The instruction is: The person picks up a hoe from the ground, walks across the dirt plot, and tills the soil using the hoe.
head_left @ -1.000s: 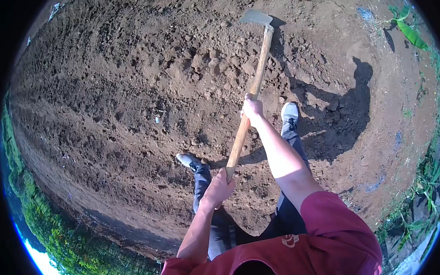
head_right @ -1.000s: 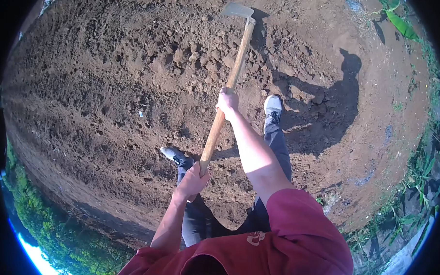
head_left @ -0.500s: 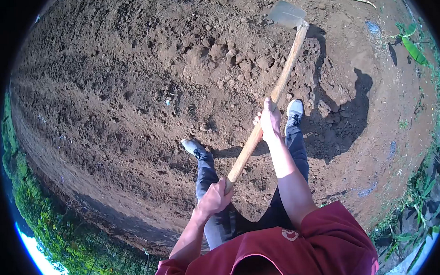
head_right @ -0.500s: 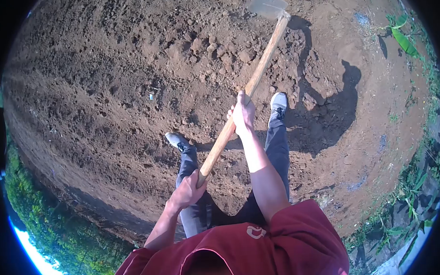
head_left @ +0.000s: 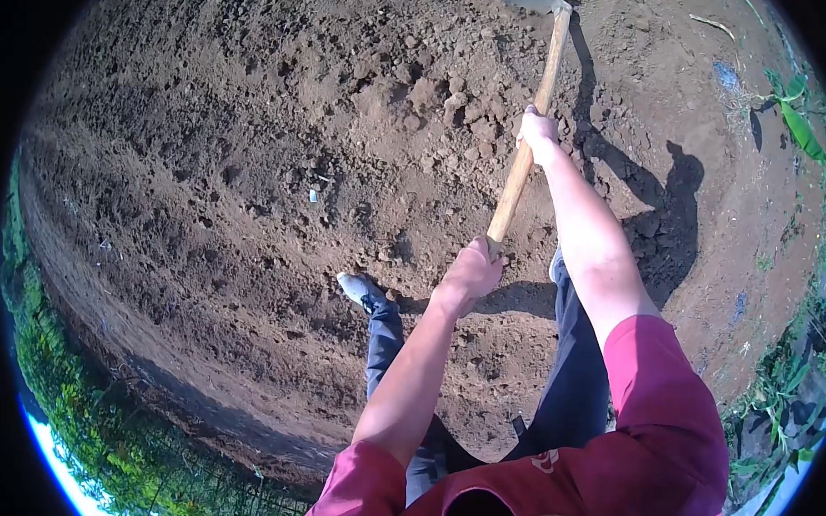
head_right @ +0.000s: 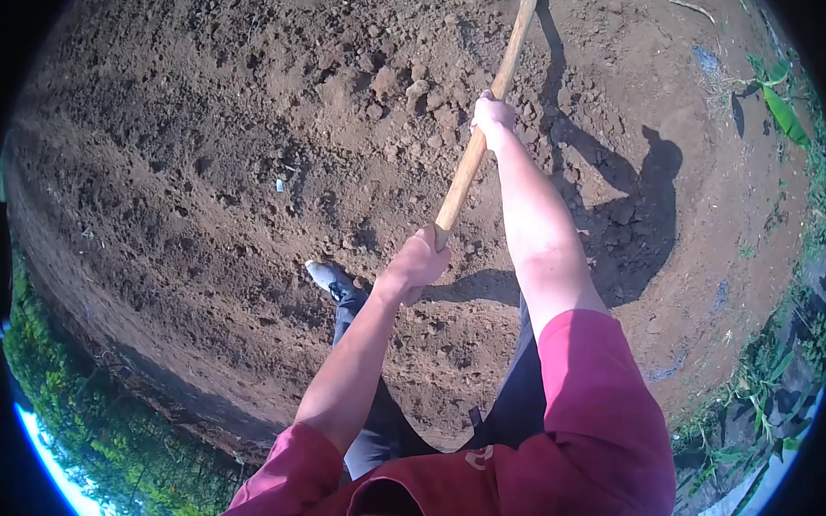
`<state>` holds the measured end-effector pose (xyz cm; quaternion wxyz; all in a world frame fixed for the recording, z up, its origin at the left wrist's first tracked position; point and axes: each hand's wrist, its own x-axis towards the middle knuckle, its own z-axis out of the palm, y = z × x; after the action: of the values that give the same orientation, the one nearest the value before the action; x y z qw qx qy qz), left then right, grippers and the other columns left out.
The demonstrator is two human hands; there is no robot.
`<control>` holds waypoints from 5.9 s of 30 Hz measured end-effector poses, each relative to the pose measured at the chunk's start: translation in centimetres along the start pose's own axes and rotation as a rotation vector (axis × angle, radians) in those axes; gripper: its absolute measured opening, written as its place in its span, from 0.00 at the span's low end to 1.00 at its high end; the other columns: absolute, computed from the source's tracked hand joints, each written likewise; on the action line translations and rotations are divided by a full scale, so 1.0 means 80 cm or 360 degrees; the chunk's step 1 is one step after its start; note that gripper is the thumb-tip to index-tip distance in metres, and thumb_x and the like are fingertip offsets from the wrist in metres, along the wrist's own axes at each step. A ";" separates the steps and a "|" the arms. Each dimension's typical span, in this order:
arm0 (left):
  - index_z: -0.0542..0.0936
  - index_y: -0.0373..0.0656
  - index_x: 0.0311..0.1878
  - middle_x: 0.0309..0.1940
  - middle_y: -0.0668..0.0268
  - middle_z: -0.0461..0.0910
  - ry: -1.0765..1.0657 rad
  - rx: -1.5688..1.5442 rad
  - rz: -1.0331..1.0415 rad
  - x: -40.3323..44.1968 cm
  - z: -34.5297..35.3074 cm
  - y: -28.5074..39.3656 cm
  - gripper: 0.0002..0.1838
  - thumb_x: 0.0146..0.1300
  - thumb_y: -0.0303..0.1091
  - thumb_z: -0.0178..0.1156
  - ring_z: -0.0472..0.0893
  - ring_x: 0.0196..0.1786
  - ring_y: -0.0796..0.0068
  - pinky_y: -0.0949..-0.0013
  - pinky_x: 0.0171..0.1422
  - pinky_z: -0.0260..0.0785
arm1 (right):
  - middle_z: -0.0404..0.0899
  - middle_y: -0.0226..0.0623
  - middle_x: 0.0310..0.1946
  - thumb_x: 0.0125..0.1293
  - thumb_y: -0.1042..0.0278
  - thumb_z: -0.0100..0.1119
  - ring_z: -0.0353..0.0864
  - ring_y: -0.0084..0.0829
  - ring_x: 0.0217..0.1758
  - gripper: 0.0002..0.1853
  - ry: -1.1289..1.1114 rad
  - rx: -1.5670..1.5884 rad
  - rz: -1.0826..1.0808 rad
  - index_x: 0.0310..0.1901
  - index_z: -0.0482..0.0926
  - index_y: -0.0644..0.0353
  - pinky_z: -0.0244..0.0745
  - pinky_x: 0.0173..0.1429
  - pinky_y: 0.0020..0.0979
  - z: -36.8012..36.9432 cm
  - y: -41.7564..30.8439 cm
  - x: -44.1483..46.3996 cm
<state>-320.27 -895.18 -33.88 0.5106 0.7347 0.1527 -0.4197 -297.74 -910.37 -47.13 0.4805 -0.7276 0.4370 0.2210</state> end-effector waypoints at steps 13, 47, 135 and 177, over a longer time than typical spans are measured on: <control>0.71 0.31 0.41 0.28 0.44 0.79 0.0057 0.0021 -0.0023 -0.282 -0.007 -0.068 0.15 0.62 0.36 0.60 0.83 0.36 0.42 0.53 0.39 0.73 | 0.68 0.30 0.17 0.73 0.45 0.53 0.69 0.25 0.14 0.21 -0.0414 0.0377 0.0297 0.38 0.70 0.58 0.70 0.18 0.32 0.007 0.129 -0.242; 0.69 0.29 0.50 0.38 0.36 0.80 -0.0273 0.0464 -0.0150 -0.180 0.060 0.014 0.20 0.63 0.36 0.56 0.82 0.47 0.41 0.48 0.49 0.73 | 0.74 0.36 0.14 0.74 0.50 0.52 0.76 0.31 0.13 0.24 -0.0041 0.0373 0.0308 0.31 0.76 0.68 0.75 0.19 0.34 -0.121 0.163 -0.137; 0.71 0.31 0.46 0.30 0.40 0.79 -0.0095 0.0639 -0.0091 -0.431 0.081 0.016 0.16 0.65 0.35 0.59 0.82 0.38 0.40 0.50 0.41 0.73 | 0.69 0.29 0.20 0.74 0.47 0.53 0.70 0.24 0.16 0.20 -0.0258 0.1071 0.0341 0.41 0.67 0.58 0.72 0.20 0.30 -0.197 0.208 -0.379; 0.70 0.33 0.49 0.37 0.36 0.80 -0.0212 0.0789 -0.0132 -0.417 0.055 0.059 0.18 0.63 0.37 0.59 0.81 0.46 0.37 0.45 0.51 0.74 | 0.68 0.31 0.18 0.74 0.49 0.53 0.71 0.28 0.16 0.20 -0.0184 0.1141 0.0450 0.39 0.68 0.61 0.73 0.21 0.33 -0.206 0.197 -0.358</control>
<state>-339.29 -894.26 -5.74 0.3061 0.8013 0.0412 -0.5124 -327.64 -915.44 -26.64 0.6930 -0.4324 0.5546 0.1589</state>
